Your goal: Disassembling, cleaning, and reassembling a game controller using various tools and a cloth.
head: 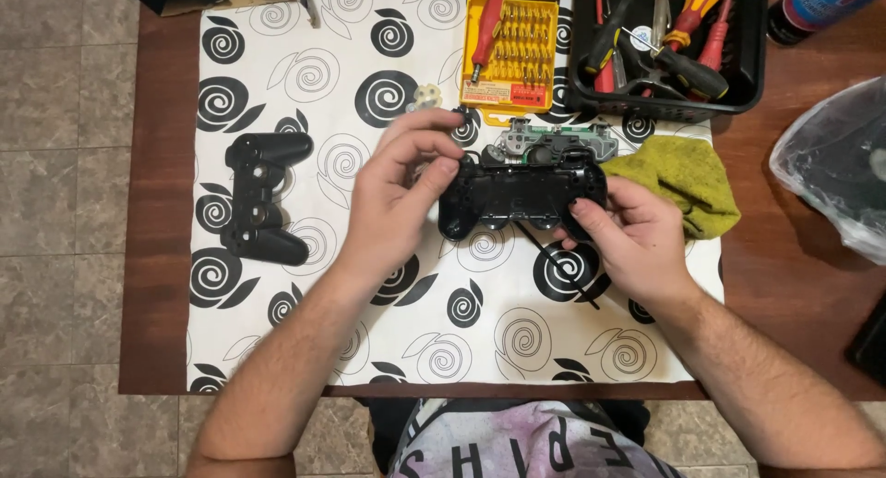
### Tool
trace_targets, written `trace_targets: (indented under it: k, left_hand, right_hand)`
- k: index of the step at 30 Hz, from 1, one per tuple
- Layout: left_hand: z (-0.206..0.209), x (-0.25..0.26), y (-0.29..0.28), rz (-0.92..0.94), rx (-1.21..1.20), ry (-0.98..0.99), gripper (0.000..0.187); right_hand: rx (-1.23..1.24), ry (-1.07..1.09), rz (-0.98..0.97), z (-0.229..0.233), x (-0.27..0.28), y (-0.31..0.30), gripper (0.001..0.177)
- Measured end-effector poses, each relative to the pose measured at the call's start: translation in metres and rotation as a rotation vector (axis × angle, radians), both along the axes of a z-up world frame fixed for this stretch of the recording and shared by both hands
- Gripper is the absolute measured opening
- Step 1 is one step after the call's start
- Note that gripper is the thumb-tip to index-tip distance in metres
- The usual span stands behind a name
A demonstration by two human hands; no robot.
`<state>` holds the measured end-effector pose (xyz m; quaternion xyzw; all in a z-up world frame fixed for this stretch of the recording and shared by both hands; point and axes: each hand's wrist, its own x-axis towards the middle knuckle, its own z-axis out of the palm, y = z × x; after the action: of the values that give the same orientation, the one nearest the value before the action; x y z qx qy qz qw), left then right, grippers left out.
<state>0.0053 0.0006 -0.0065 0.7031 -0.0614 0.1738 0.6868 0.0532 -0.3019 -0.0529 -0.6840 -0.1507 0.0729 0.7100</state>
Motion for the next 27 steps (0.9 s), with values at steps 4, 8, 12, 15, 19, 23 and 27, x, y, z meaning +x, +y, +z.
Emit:
trace_targets:
  k: [4, 8, 12, 15, 19, 23, 27]
  left_hand:
    - [-0.008, 0.001, 0.006, -0.035, -0.174, -0.012, 0.006]
    - [-0.010, -0.001, 0.002, -0.163, -0.470, -0.073, 0.003]
    - [-0.004, -0.005, -0.001, -0.253, -0.541, -0.123, 0.011]
    - [-0.009, -0.002, 0.003, -0.283, -0.422, -0.186, 0.034]
    - [-0.003, -0.005, -0.001, -0.221, -0.267, -0.216, 0.028]
    - [-0.006, -0.006, -0.005, -0.223, -0.311, -0.244, 0.041]
    - [-0.005, -0.008, -0.007, -0.240, -0.352, -0.215, 0.047]
  right_hand:
    - [-0.006, -0.017, 0.007, -0.001, 0.000, 0.001, 0.014]
    - [-0.001, -0.006, 0.013, -0.001, 0.000, -0.001, 0.014]
    - [-0.009, 0.007, 0.023, -0.003, 0.000, -0.001, 0.014]
    - [-0.003, 0.021, 0.018, -0.003, -0.001, -0.003, 0.015]
    - [0.003, 0.030, 0.016, -0.004, -0.002, -0.002, 0.017]
    - [-0.023, 0.009, 0.020, -0.002, -0.001, -0.002, 0.017]
    - [-0.033, 0.001, 0.018, 0.000, -0.002, -0.002, 0.017]
